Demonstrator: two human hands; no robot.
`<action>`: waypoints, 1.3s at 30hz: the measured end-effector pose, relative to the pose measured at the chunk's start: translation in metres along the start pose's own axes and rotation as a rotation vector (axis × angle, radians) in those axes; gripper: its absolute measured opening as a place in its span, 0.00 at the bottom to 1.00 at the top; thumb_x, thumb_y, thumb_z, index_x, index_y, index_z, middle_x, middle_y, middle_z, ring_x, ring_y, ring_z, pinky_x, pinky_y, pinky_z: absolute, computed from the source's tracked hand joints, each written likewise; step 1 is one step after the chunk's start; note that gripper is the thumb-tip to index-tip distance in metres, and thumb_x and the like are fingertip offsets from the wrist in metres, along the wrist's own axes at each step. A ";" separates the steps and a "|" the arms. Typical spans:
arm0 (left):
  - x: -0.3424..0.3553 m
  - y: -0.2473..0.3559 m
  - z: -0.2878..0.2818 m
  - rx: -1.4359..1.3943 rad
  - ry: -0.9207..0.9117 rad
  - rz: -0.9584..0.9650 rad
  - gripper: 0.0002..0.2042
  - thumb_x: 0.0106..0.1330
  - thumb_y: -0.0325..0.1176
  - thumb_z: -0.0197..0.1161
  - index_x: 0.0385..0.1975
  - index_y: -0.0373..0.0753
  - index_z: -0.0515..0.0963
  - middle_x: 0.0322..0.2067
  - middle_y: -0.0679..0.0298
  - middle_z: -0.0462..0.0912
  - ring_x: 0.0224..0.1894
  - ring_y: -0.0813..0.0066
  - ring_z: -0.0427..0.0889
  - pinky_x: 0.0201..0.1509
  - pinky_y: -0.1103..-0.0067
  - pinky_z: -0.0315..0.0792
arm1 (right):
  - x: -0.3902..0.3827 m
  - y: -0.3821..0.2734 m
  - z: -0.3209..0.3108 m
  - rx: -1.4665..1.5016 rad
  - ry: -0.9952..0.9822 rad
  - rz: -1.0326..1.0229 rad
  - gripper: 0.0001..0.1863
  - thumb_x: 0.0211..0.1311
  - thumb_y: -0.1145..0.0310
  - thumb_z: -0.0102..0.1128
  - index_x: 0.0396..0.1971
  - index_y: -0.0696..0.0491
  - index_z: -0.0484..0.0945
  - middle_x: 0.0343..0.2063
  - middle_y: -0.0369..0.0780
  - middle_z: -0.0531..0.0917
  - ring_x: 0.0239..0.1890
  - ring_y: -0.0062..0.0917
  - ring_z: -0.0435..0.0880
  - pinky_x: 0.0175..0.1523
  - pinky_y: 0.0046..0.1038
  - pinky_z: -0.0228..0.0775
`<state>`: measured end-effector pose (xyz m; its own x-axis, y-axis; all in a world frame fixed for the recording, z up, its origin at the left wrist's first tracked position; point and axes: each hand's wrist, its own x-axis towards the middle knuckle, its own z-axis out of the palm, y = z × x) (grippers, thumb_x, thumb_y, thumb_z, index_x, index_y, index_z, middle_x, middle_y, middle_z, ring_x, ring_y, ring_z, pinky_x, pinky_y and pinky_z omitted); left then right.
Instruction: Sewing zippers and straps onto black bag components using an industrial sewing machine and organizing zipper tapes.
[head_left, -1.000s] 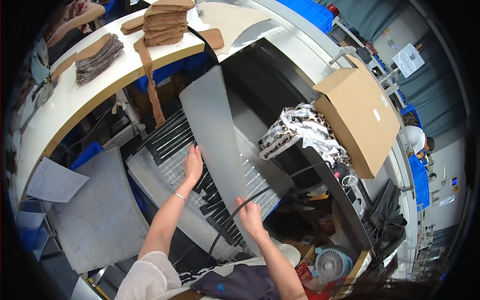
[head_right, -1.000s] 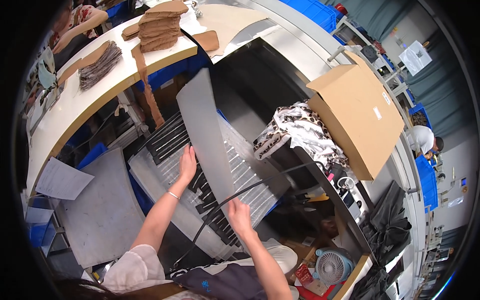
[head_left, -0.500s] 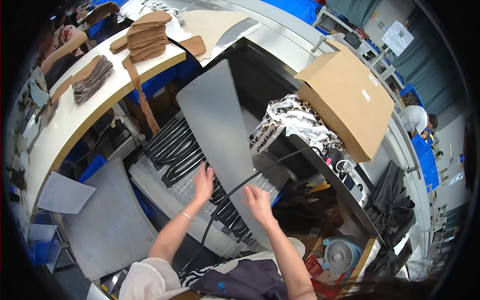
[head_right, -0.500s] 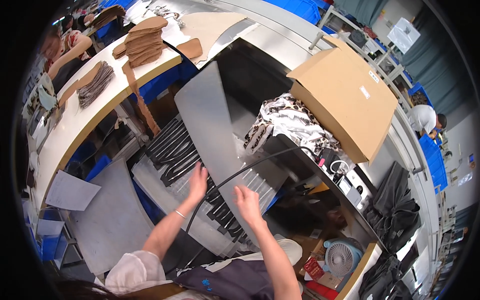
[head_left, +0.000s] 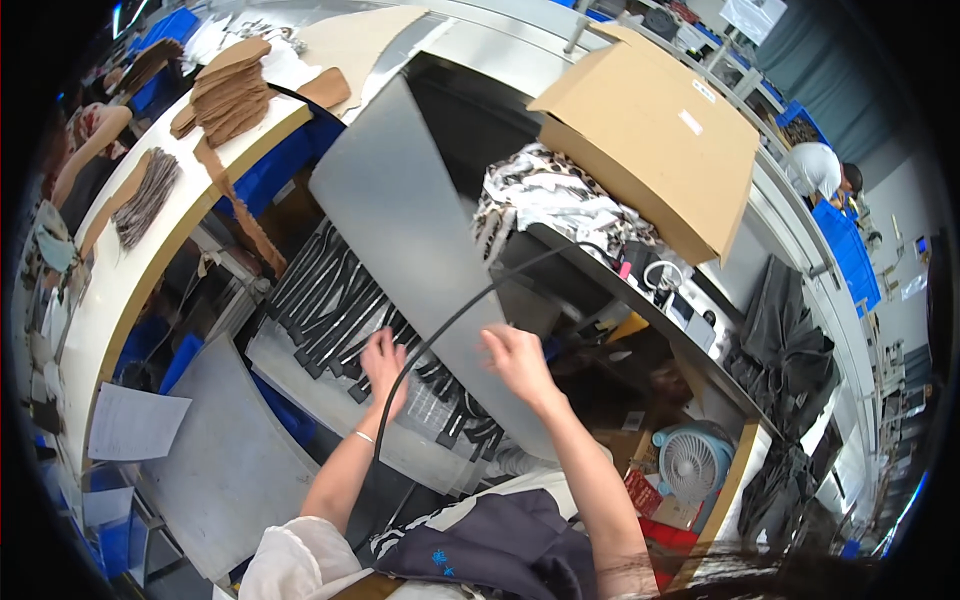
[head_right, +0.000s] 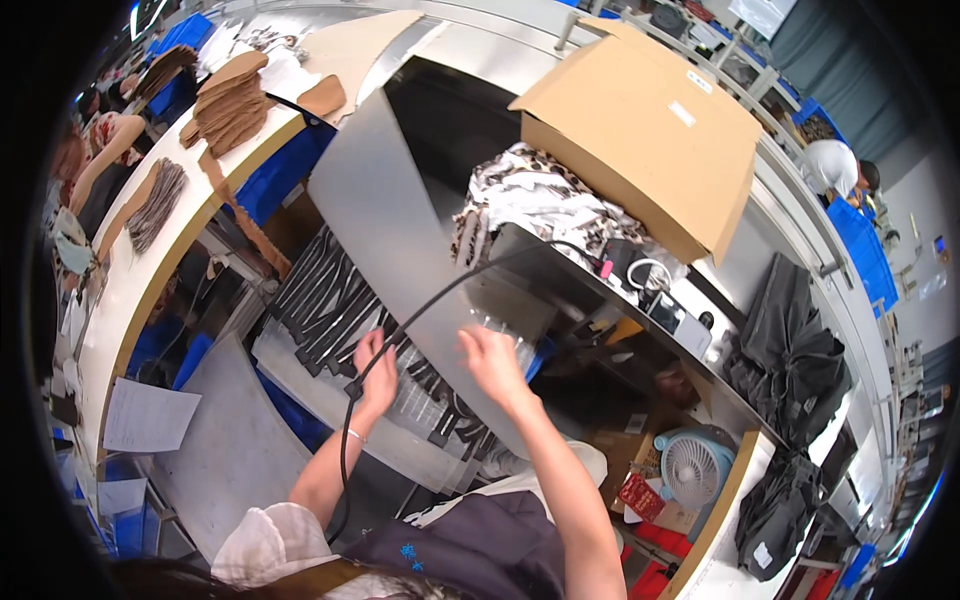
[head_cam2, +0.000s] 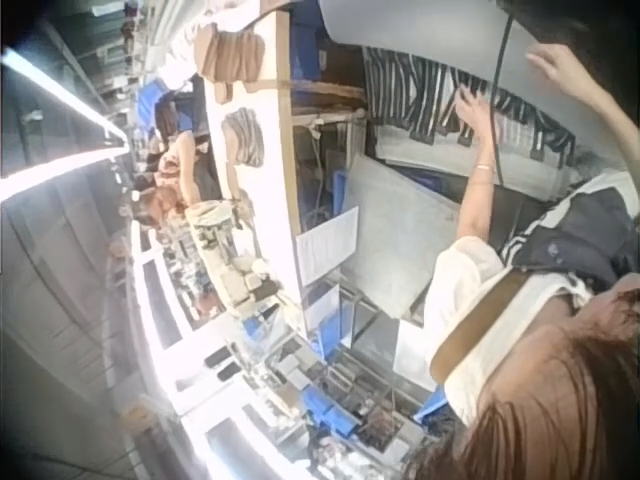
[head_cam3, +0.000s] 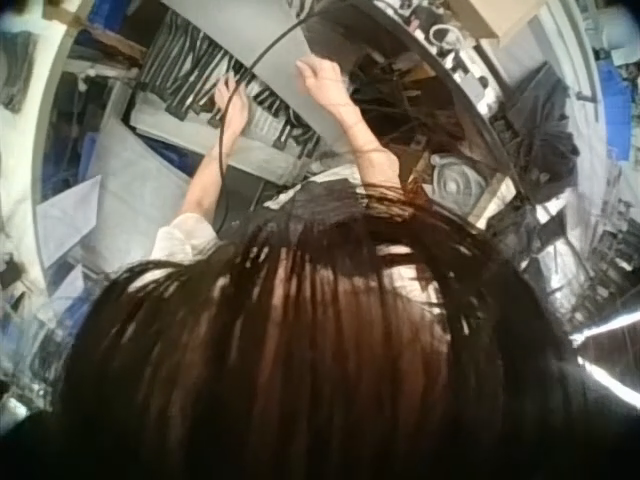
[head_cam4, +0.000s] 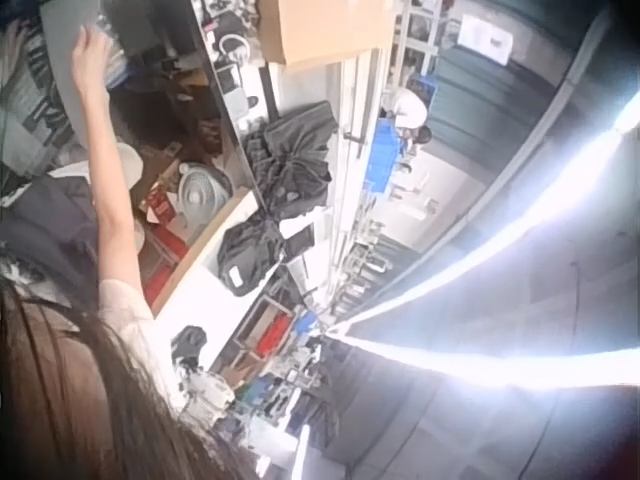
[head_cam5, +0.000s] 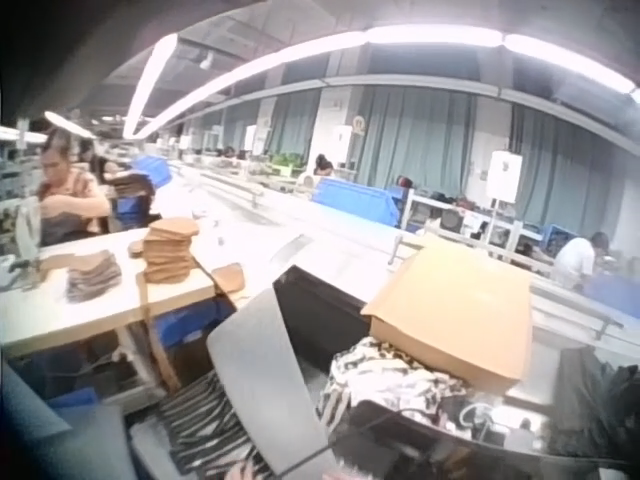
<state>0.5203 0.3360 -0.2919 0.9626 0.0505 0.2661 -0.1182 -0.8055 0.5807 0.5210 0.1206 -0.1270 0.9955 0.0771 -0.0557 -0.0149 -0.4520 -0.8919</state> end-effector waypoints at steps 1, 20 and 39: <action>-0.011 0.015 0.003 -0.205 -0.027 0.070 0.22 0.65 0.35 0.49 0.57 0.31 0.61 0.54 0.46 0.64 0.57 0.49 0.61 0.60 0.63 0.54 | -0.002 0.000 0.009 0.036 -0.049 0.059 0.14 0.64 0.68 0.49 0.40 0.64 0.75 0.29 0.44 0.82 0.28 0.24 0.82 0.30 0.22 0.76; -0.083 0.063 0.050 -1.087 -0.449 -0.721 0.23 0.71 0.45 0.41 0.54 0.30 0.62 0.36 0.57 0.78 0.34 0.62 0.77 0.43 0.69 0.69 | 0.004 -0.017 0.016 0.025 -0.020 -0.083 0.10 0.58 0.71 0.51 0.31 0.62 0.77 0.25 0.52 0.79 0.29 0.40 0.80 0.36 0.35 0.71; -0.132 0.080 0.058 -0.842 -0.628 -0.422 0.23 0.70 0.44 0.41 0.52 0.28 0.63 0.42 0.49 0.73 0.40 0.54 0.73 0.48 0.66 0.66 | -0.004 -0.030 0.029 -0.076 -0.021 -0.138 0.08 0.55 0.71 0.54 0.25 0.62 0.76 0.24 0.56 0.77 0.34 0.51 0.77 0.38 0.42 0.71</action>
<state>0.3981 0.2306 -0.3256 0.8882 -0.2730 -0.3695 0.3471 -0.1282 0.9290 0.5145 0.1595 -0.1132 0.9854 0.1612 0.0553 0.1301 -0.5014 -0.8554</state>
